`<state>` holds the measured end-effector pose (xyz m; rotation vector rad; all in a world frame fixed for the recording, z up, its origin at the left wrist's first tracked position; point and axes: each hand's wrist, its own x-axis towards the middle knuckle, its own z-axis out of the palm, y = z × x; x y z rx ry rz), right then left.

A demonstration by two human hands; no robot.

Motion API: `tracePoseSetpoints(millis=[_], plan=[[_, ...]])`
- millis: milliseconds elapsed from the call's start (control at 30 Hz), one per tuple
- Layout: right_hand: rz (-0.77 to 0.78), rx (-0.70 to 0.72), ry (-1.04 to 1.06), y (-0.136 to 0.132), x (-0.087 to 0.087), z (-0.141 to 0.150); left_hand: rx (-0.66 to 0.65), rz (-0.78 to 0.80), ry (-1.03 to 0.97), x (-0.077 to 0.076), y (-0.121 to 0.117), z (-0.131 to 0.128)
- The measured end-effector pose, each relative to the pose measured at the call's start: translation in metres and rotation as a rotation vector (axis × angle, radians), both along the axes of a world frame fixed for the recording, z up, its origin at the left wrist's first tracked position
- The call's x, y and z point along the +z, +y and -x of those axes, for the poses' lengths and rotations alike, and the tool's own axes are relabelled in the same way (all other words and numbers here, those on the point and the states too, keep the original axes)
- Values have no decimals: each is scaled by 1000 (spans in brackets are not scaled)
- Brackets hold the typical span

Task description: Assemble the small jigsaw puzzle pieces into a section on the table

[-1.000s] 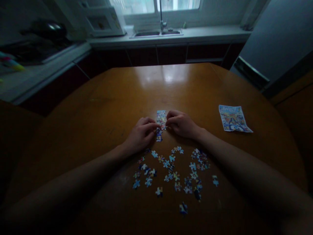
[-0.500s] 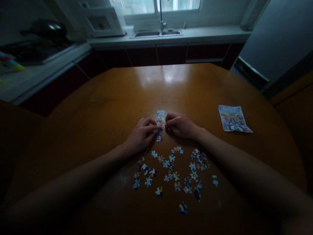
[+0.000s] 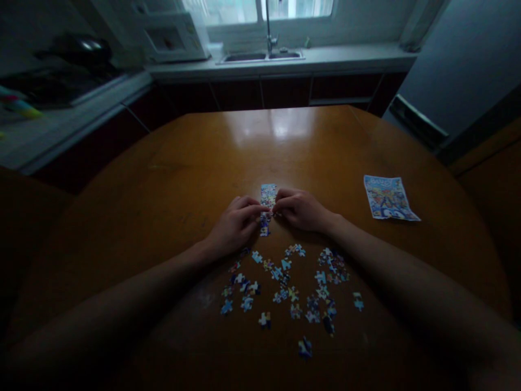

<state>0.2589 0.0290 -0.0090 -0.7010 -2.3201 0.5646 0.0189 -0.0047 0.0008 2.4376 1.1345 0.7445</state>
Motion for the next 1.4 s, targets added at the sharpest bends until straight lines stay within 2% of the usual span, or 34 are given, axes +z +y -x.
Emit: tracePoseSetpoints(millis=[133,667,1400], plan=[[-5,-33,23,-1,1,0,41,17,-50,0,0,0],[6,5,-31,0,-1,-1,-33,-17,6,-3,2,2],[17,12,-26,2,-3,-2,-33,-8,28,-1,1,1]])
